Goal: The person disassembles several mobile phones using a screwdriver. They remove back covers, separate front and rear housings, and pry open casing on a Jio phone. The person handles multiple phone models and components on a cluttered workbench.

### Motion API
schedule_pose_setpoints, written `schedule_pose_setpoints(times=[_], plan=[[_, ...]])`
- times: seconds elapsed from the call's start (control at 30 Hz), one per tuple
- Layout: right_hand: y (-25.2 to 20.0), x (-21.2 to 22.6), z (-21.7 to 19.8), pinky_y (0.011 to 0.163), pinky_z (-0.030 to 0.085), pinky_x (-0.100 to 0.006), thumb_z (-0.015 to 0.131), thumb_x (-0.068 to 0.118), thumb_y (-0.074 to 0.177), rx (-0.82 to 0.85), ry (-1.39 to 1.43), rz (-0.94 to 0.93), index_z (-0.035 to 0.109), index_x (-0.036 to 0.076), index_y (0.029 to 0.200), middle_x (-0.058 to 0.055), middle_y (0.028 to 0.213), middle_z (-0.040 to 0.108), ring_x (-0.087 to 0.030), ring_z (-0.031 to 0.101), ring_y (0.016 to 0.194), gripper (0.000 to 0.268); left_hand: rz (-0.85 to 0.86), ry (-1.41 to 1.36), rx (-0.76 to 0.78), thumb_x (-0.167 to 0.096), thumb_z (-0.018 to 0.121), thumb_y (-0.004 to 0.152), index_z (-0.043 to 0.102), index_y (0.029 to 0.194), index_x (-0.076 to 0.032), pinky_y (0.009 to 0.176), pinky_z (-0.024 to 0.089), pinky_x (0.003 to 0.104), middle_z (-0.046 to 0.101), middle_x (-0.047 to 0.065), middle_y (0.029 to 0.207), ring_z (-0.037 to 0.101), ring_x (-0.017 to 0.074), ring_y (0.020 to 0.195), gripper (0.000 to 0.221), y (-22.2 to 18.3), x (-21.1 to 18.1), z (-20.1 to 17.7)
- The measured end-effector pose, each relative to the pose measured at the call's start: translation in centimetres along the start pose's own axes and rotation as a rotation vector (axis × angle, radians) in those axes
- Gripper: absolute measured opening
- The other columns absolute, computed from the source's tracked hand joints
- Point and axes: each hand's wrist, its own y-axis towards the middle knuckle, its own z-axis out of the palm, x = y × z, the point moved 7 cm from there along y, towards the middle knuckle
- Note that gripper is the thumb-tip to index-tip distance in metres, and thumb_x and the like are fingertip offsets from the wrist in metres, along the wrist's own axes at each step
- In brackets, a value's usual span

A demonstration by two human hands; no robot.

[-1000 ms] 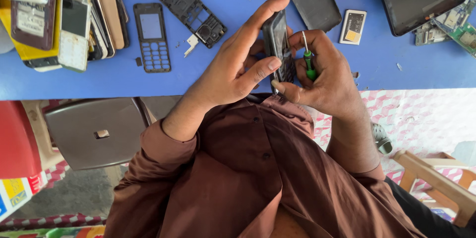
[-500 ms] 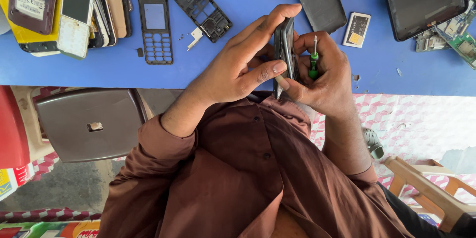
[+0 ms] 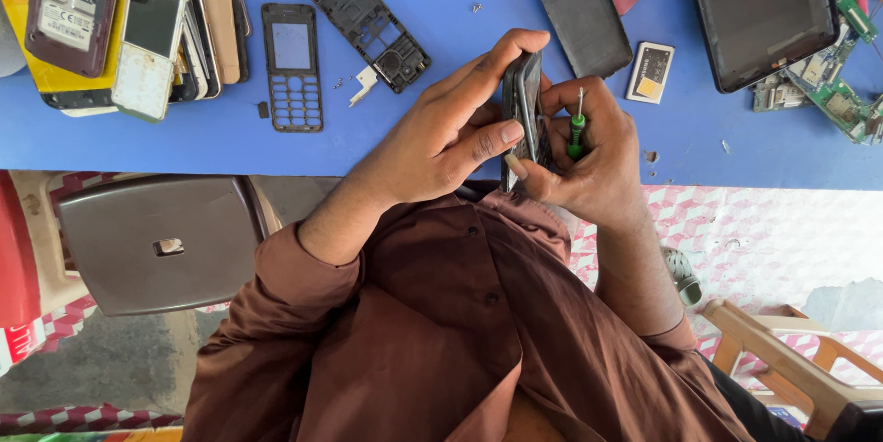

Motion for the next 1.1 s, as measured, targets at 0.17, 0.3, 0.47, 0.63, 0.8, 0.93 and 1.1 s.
schedule_pose_setpoints(times=[0.17,0.3,0.47,0.63,0.8,0.93,1.1], plan=[[-0.5,0.0,0.1,0.050,0.034,-0.015,0.094,0.034,0.079,-0.081,-0.107,-0.064,0.054,0.000,0.114,0.002,0.080,0.061,0.003,0.046,0.059,0.064,-0.058,-0.126,-0.028,-0.017,0.067,0.115,0.032,0.161,-0.007,0.106,0.067,0.032,0.045,0.009,0.160,0.068,0.0188,0.128,0.058,0.0,-0.5,-0.1],[-0.8,-0.7,0.3,0.051,0.038,-0.015,0.096,0.044,0.077,-0.109,0.004,-0.019,0.054,-0.001,0.118,0.000,0.091,0.063,0.003,0.050,0.064,0.074,-0.095,-0.153,-0.045,-0.012,0.070,0.113,0.037,0.160,-0.004,0.105,0.067,0.031,0.055,0.010,0.148,0.072,0.0175,0.121,0.058,0.1,-0.7,-0.2],[-0.8,-0.8,0.2,0.051,0.040,-0.015,0.097,0.044,0.076,-0.108,-0.071,-0.068,0.054,-0.001,0.121,-0.001,0.097,0.064,0.002,0.051,0.065,0.077,-0.041,-0.125,-0.057,-0.009,0.070,0.112,0.038,0.158,-0.005,0.106,0.065,0.030,0.053,0.012,0.150,0.069,0.0180,0.125,0.056,0.3,-1.1,-0.3],[-0.9,-1.1,0.2,0.052,0.041,-0.015,0.097,0.045,0.076,-0.083,-0.045,-0.031,0.052,0.000,0.122,0.000,0.093,0.063,0.002,0.052,0.067,0.078,-0.091,-0.151,-0.057,-0.007,0.069,0.111,0.039,0.158,-0.005,0.104,0.066,0.029,0.056,0.012,0.143,0.072,0.0169,0.119,0.056,0.2,-1.1,-0.3],[-0.9,-0.3,-0.1,0.058,0.045,-0.019,0.100,0.043,0.075,-0.092,-0.189,-0.064,0.054,0.001,0.118,-0.001,0.085,0.062,-0.002,0.052,0.068,0.076,-0.135,-0.148,-0.063,-0.008,0.070,0.110,0.039,0.160,-0.005,0.101,0.068,0.029,0.058,0.012,0.141,0.071,0.0149,0.116,0.059,-0.2,-1.0,-0.8],[-0.4,1.6,0.0,0.077,0.056,-0.022,0.096,0.041,0.080,-0.019,-0.232,-0.201,0.054,-0.001,0.123,-0.003,0.100,0.068,-0.006,0.067,0.088,0.073,-0.086,-0.064,-0.037,-0.011,0.071,0.111,0.036,0.159,-0.007,0.102,0.068,0.030,0.060,0.013,0.140,0.072,0.0156,0.116,0.060,0.1,-0.9,-0.6],[0.1,0.3,-0.3,0.061,0.044,-0.021,0.092,0.036,0.082,-0.046,-0.072,-0.005,0.054,-0.001,0.137,-0.001,0.090,0.059,-0.005,0.055,0.071,0.076,-0.101,-0.273,-0.049,-0.014,0.062,0.118,0.024,0.163,-0.010,0.109,0.062,0.033,0.055,0.014,0.149,0.066,0.0190,0.129,0.060,0.7,-0.4,-0.8]])
